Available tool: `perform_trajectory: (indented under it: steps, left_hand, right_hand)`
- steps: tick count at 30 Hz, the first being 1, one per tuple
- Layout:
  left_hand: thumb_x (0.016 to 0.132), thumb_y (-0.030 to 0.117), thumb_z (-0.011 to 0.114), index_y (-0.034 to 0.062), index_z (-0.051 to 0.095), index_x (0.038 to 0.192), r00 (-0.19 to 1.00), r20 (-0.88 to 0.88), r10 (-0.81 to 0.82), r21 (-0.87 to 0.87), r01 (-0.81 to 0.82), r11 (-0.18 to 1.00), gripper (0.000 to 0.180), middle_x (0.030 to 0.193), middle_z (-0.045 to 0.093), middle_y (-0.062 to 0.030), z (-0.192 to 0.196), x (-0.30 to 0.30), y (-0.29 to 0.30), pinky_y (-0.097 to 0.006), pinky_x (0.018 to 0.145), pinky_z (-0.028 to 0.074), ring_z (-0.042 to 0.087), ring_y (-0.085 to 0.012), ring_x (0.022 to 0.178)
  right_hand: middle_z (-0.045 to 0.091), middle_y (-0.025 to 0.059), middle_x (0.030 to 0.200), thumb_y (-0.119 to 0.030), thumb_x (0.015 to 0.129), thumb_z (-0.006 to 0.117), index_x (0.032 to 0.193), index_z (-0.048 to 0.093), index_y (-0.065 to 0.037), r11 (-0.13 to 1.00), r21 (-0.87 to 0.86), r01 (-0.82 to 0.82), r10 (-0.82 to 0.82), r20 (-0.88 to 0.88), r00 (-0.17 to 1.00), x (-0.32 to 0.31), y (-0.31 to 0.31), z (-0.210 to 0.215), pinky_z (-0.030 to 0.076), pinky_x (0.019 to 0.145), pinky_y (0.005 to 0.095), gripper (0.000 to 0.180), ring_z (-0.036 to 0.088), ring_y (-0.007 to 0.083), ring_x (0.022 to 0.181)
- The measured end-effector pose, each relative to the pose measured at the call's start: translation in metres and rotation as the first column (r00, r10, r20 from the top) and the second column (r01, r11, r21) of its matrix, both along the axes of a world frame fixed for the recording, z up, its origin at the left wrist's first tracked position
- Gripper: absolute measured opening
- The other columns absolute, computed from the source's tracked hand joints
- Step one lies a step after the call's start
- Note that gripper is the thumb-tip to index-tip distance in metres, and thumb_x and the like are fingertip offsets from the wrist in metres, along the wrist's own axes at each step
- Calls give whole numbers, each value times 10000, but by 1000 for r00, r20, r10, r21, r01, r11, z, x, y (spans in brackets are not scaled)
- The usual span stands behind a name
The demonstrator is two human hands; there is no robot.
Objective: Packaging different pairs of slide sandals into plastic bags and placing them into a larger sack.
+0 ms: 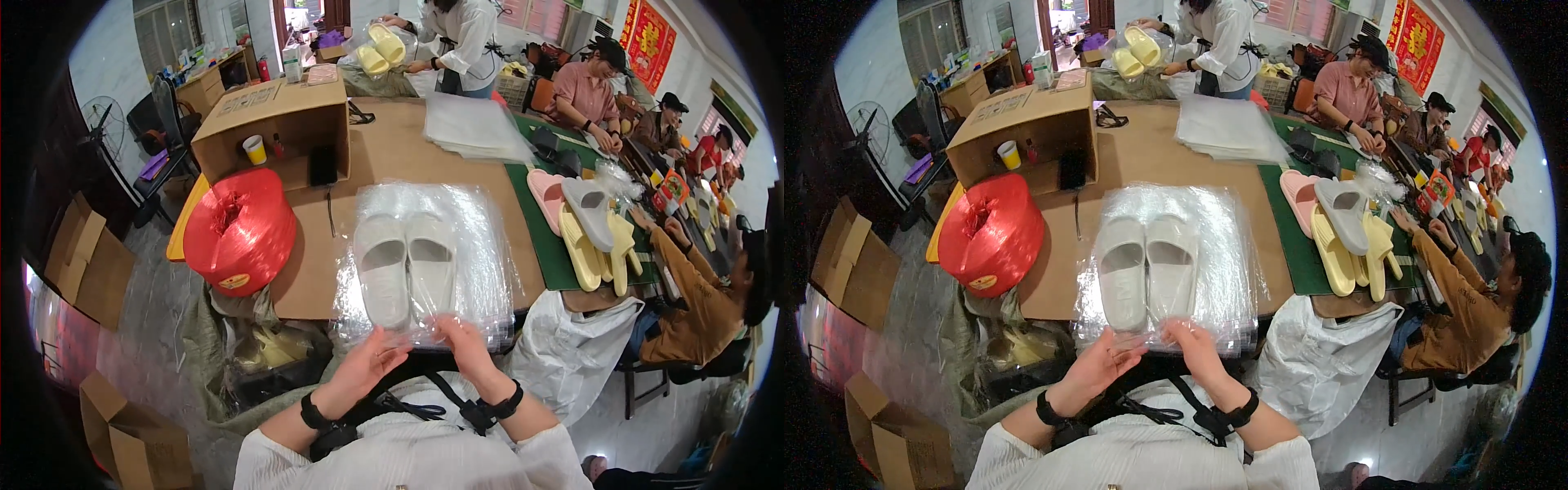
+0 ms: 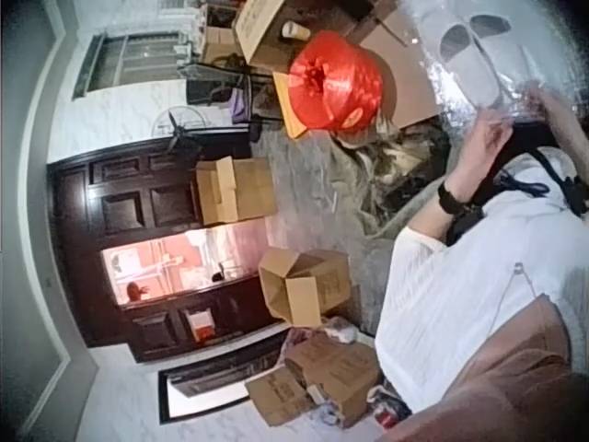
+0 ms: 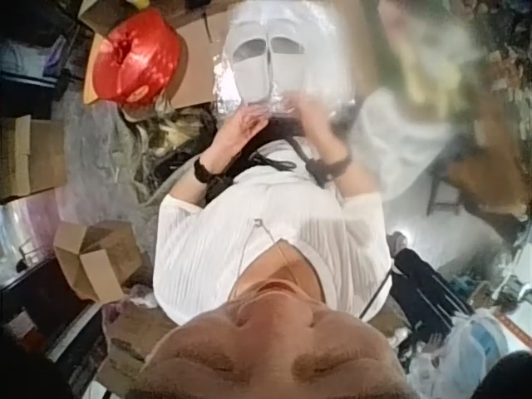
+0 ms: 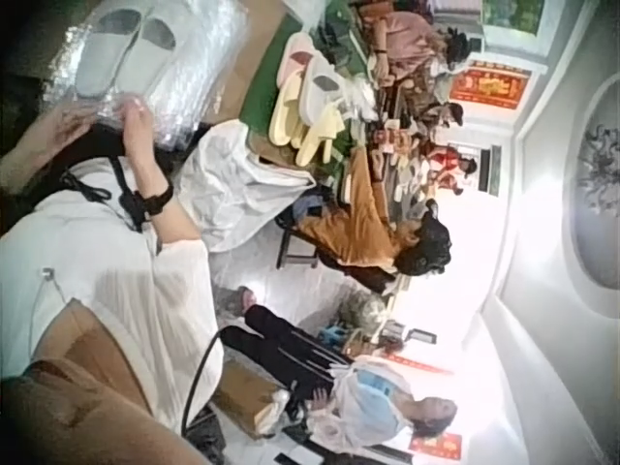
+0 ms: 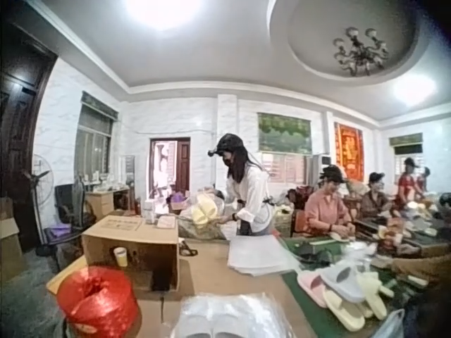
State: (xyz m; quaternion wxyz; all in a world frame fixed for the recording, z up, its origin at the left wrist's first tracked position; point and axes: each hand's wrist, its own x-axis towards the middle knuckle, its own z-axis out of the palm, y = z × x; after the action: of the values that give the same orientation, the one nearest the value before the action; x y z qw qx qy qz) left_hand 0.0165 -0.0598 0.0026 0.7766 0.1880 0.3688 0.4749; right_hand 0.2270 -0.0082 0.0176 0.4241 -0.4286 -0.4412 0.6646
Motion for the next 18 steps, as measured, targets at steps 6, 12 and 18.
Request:
perform_trajectory:
  steps: [6,12,18]
  left_hand:
    - [1029,404,474,17,541,1206,985,-24,174,-83,-175,981,431,1186,616,-127,-16,-8,7,-356,978,492,609,-239,1095]
    - [1004,302,536,12,669,1096,769,-480,-423,7,486,874,332,1002,696,-79,56,-45,-1,-303,844,524,670,-180,921]
    - [880,368,690,-49,640,1119,183,-892,414,448,231,864,483,847,705,-132,47,-71,43,-333,707,519,671,-175,795]
  right_hand:
    - [639,-7,723,-299,987,554,817,706,-28,724,-148,-673,687,230,689,39,-16,41,432,569,225,354,566,68,672]
    - [657,35,788,-218,922,660,976,688,27,986,105,132,-159,315,936,75,20,36,506,661,241,253,615,92,726]
    - [650,94,998,-341,873,740,1399,362,123,992,77,100,-121,358,926,55,52,0,513,721,262,797,629,137,867]
